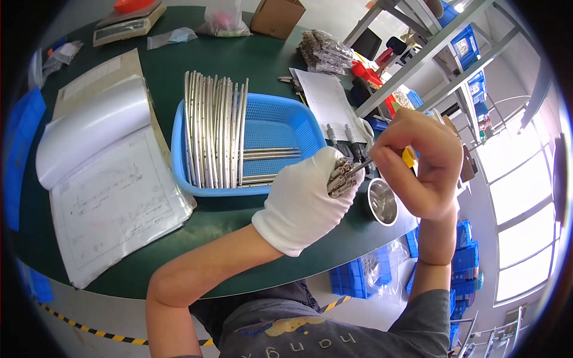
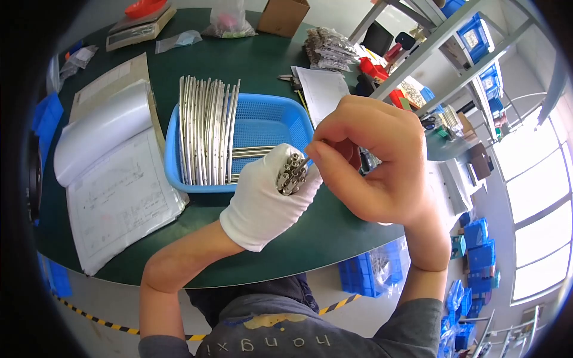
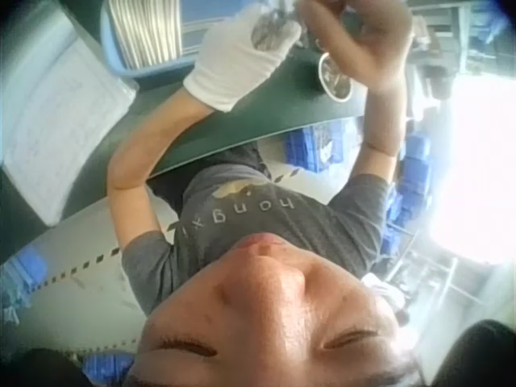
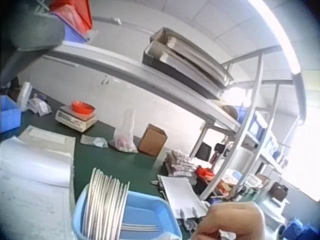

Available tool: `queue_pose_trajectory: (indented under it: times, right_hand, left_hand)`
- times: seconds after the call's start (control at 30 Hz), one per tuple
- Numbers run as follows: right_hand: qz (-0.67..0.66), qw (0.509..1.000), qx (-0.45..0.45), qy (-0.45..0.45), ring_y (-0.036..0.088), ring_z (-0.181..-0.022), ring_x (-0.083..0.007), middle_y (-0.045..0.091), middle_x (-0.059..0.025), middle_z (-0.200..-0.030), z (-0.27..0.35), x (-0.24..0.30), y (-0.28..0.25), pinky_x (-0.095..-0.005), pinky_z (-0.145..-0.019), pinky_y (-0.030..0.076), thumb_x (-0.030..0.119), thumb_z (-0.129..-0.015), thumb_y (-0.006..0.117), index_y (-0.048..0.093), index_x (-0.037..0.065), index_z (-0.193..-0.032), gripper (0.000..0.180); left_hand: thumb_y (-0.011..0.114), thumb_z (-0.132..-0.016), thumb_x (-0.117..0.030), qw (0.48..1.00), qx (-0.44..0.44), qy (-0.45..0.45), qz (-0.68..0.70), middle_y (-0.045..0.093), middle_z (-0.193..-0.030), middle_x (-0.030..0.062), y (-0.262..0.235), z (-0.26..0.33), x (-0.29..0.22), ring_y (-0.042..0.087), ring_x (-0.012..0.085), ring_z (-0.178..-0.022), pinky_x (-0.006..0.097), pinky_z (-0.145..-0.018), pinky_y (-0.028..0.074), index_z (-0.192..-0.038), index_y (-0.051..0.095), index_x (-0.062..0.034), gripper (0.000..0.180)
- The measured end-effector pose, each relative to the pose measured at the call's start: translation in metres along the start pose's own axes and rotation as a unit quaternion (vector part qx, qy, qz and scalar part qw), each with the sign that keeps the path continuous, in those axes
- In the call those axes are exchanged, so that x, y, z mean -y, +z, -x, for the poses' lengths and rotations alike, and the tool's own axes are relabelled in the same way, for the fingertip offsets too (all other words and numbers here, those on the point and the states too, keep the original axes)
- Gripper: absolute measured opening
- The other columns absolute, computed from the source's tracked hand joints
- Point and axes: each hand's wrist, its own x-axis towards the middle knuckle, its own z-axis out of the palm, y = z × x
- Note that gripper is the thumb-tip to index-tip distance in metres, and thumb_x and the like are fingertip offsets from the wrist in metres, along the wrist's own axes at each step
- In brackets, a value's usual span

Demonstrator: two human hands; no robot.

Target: Manually inserting small pins or components into thin metal tubes and organizing them at a manufacturing workbench.

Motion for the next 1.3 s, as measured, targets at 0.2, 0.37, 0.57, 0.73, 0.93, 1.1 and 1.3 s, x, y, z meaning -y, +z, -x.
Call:
queue_pose_trajectory:
  times: [0.2, 0.37, 0.57, 0.73, 0.93, 1.1, 1.3]
  right_hand:
    - [0.006, 0.999, 0.046, 0.011, 0.048, -0.054, -0.0154, 0.055, -0.0077, -0.065, 0.001, 0.005, 0.001, -0.0265, -0.048, 0.033, 0.000, -0.068, 0.057, 0.058, 0.000, -0.070, 0.002]
    - [0.013, 1.000, 0.005, -0.009, 0.049, -0.047, -0.0116, 0.049, -0.0052, -0.060, 0.006, 0.004, 0.007, -0.0234, -0.042, 0.035, -0.005, -0.070, 0.060, 0.056, -0.001, -0.070, 0.006]
    - [0.025, 0.999, -0.034, 0.006, 0.048, -0.047, -0.0120, 0.049, -0.0052, -0.059, 0.005, -0.002, 0.003, -0.0227, -0.043, 0.036, -0.005, -0.070, 0.060, 0.056, -0.001, -0.070, 0.005]
    - [0.004, 1.000, -0.015, -0.023, 0.048, -0.047, -0.0123, 0.049, -0.0052, -0.060, 0.004, -0.004, 0.008, -0.0235, -0.043, 0.036, -0.004, -0.071, 0.060, 0.057, -0.001, -0.072, 0.005]
    - [0.036, 0.998, 0.006, -0.044, 0.048, -0.046, -0.0145, 0.050, -0.0067, -0.061, 0.005, -0.006, 0.008, -0.0243, -0.043, 0.037, -0.003, -0.072, 0.062, 0.057, -0.001, -0.075, 0.006]
    - [0.013, 1.000, -0.008, 0.002, 0.050, -0.048, -0.0164, 0.053, -0.0074, -0.063, 0.012, -0.004, 0.017, -0.0257, -0.043, 0.036, -0.002, -0.073, 0.061, 0.058, 0.000, -0.076, 0.005]
    - [0.043, 0.998, -0.054, 0.015, 0.048, -0.048, -0.0135, 0.052, -0.0065, -0.063, 0.009, -0.001, 0.008, -0.0242, -0.044, 0.037, -0.001, -0.076, 0.060, 0.057, -0.001, -0.075, 0.003]
  left_hand:
    - [0.065, -0.081, -0.021, 0.999, -0.004, 0.012, 0.031, 0.058, -0.065, 0.0144, 0.001, 0.000, 0.000, 0.058, 0.0347, -0.059, 0.040, -0.051, 0.045, -0.081, 0.049, -0.0051, 0.022]
    - [0.064, -0.082, -0.021, 1.000, 0.004, 0.006, 0.015, 0.057, -0.064, 0.0140, 0.000, 0.002, 0.002, 0.058, 0.0338, -0.058, 0.039, -0.050, 0.045, -0.080, 0.049, -0.0049, 0.022]
    - [0.065, -0.082, -0.022, 1.000, 0.014, 0.003, -0.014, 0.057, -0.062, 0.0132, 0.000, 0.000, -0.008, 0.058, 0.0327, -0.056, 0.038, -0.049, 0.045, -0.080, 0.050, -0.0049, 0.023]
    - [0.065, -0.082, -0.022, 1.000, 0.008, -0.003, -0.009, 0.057, -0.062, 0.0126, -0.001, 0.000, -0.001, 0.059, 0.0319, -0.056, 0.037, -0.049, 0.046, -0.080, 0.050, -0.0049, 0.023]
    - [0.065, -0.081, -0.021, 1.000, 0.008, -0.002, 0.010, 0.057, -0.063, 0.0132, 0.000, 0.001, -0.003, 0.059, 0.0327, -0.058, 0.037, -0.050, 0.046, -0.081, 0.049, -0.0051, 0.022]
    - [0.065, -0.081, -0.021, 1.000, -0.008, 0.028, 0.006, 0.056, -0.062, 0.0136, 0.000, 0.001, 0.002, 0.058, 0.0336, -0.057, 0.038, -0.049, 0.045, -0.080, 0.048, -0.0054, 0.023]
    - [0.065, -0.082, -0.021, 0.999, 0.025, -0.011, -0.019, 0.056, -0.059, 0.0127, -0.002, -0.001, -0.007, 0.058, 0.0330, -0.055, 0.038, -0.048, 0.045, -0.078, 0.048, -0.0051, 0.024]
